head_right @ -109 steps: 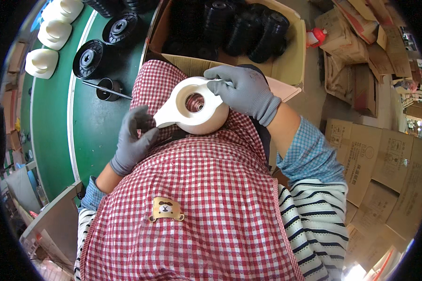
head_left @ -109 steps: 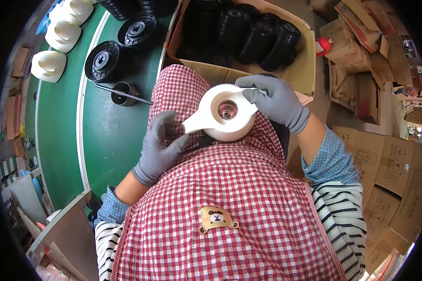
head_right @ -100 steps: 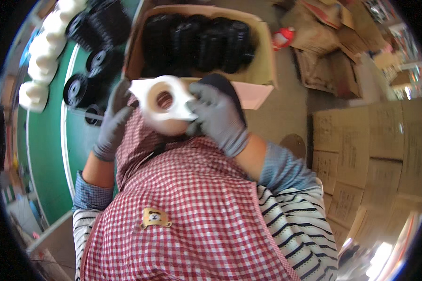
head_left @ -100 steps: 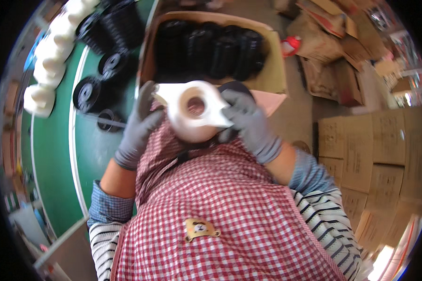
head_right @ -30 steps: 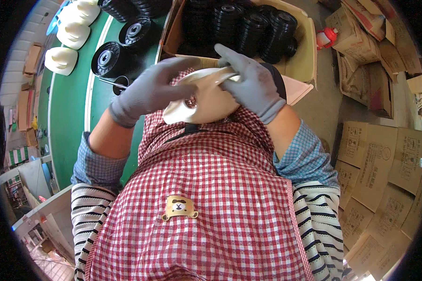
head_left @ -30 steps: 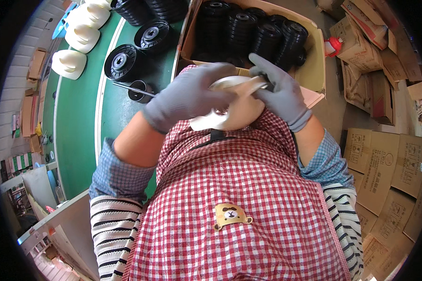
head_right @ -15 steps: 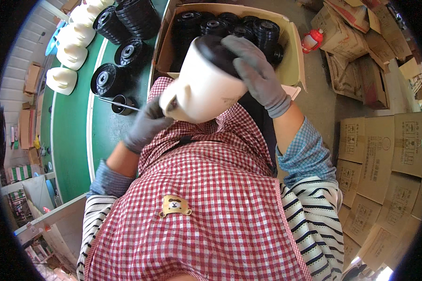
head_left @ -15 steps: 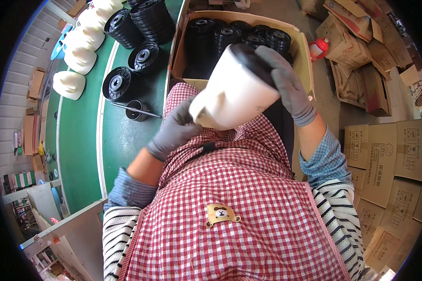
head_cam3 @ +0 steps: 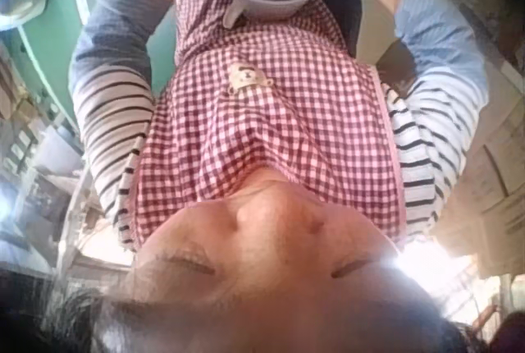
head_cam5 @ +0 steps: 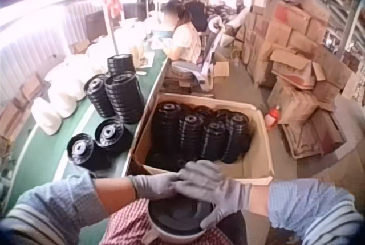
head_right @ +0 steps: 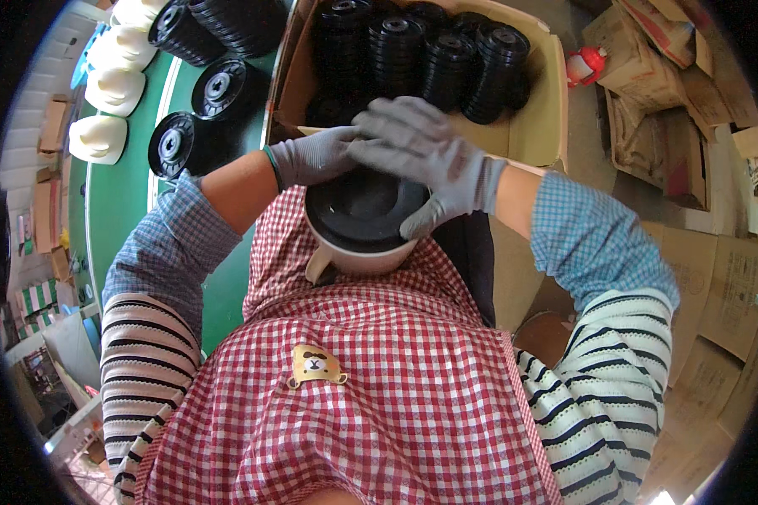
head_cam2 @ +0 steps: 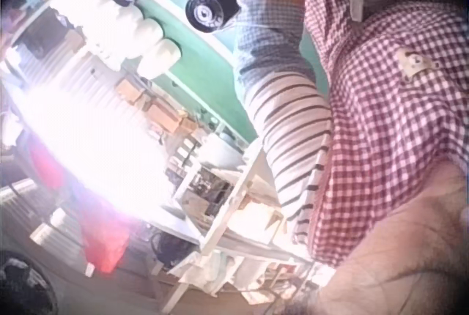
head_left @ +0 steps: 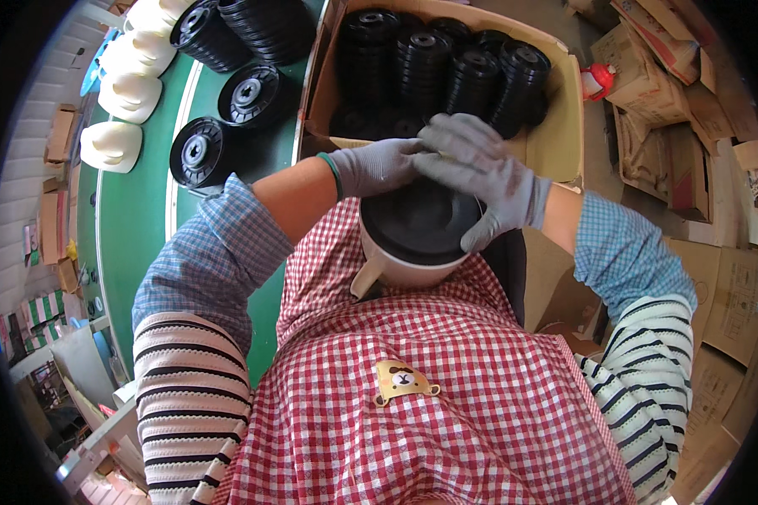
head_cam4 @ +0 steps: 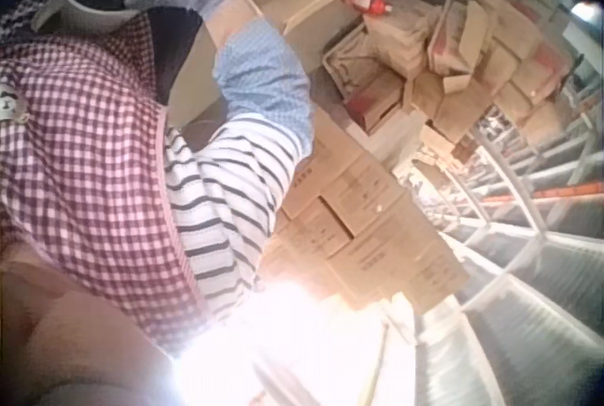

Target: The person sits on the floor and repeatedly assembles white plastic pitchers by inserting black lids into the openings. They pick up each pitcher, fit the lid, and place the completed unit on a nearby green table.

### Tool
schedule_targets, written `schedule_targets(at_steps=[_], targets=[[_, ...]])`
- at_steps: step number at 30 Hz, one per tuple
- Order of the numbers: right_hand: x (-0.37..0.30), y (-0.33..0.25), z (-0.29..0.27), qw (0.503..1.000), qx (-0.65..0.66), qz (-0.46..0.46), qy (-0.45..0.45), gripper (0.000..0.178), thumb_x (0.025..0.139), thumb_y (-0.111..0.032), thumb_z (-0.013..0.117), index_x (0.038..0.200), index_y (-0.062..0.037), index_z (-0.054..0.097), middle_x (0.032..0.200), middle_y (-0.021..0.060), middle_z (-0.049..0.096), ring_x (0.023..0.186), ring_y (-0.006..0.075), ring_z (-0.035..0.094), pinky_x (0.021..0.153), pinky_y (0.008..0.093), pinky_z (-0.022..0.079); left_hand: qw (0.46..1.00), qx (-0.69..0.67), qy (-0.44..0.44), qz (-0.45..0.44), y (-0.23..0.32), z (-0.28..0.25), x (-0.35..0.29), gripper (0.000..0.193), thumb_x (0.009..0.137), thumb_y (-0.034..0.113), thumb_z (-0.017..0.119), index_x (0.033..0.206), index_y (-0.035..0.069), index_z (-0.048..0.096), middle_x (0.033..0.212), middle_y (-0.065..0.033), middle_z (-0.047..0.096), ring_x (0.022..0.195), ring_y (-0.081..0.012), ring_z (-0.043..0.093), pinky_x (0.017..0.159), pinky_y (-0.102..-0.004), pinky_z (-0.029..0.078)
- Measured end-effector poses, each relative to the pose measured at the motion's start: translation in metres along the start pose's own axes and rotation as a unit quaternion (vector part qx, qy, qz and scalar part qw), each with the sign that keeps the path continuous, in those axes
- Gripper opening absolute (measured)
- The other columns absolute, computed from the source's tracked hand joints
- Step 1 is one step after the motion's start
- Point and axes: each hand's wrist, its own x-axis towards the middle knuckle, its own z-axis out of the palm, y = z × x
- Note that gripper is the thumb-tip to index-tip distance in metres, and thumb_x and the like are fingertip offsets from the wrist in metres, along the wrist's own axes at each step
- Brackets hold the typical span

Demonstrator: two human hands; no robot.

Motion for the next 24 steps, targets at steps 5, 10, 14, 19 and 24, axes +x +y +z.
schedule_targets(at_steps=[5,10,14,19,24], targets=[[0.041,-0.034,0.024,0.996,0.042,-0.075,-0.038,0.075,0.072,-0.043,0.076,0.142,-0.0261,0.055,0.159,0.0115,0.036,0.148,0.0387,0.03,0.117,0.0623,0.023,0.989,0.076,-0.046,0.119,-0.043,-0.001,0.046,0.034,0.091,0.029,0.071,0.118,0.009,0.069,0.127,-0.0163,0.065,0.111,-0.0374,0.064,0.096,-0.0434,0.051],[0.062,-0.065,0.046,0.999,0.012,0.03,0.025,0.063,0.084,-0.05,0.067,0.14,-0.0247,0.057,0.155,0.0108,0.041,0.146,0.0374,0.032,0.116,0.064,0.022,0.953,0.277,-0.098,-0.073,0.019,-0.002,0.074,0.046,0.094,0.048,0.06,0.102,0.004,0.073,0.09,-0.0219,0.07,0.085,-0.0416,0.066,0.079,-0.0463,0.053],[0.031,-0.012,0.008,0.997,0.063,-0.03,0.019,0.073,0.076,-0.051,0.076,0.14,-0.0206,0.056,0.149,0.0116,0.048,0.143,0.0398,0.036,0.115,0.0618,0.028,0.987,0.091,-0.134,0.021,0.01,-0.028,0.034,0.033,0.095,0.032,0.065,0.121,0.012,0.068,0.124,-0.0116,0.067,0.113,-0.0294,0.064,0.094,-0.0404,0.051],[0.037,0.0,0.032,0.983,0.136,-0.09,-0.089,0.08,0.073,-0.054,0.072,0.145,-0.0287,0.052,0.162,0.0114,0.031,0.151,0.0389,0.024,0.118,0.0658,0.016,0.962,0.126,-0.036,0.241,-0.029,-0.012,0.025,0.028,0.098,0.022,0.06,0.12,0.004,0.064,0.129,-0.0122,0.062,0.114,-0.0267,0.061,0.097,-0.0389,0.05],[0.052,-0.061,0.058,0.999,0.007,0.047,-0.011,0.066,0.09,-0.06,0.054,0.148,-0.0289,0.05,0.162,0.012,0.031,0.151,0.0396,0.021,0.119,0.0648,0.008,0.971,0.192,-0.062,-0.128,0.001,-0.001,0.063,0.043,0.097,0.039,0.061,0.106,-0.002,0.068,0.094,-0.0253,0.069,0.093,-0.0396,0.068,0.082,-0.0446,0.053]])
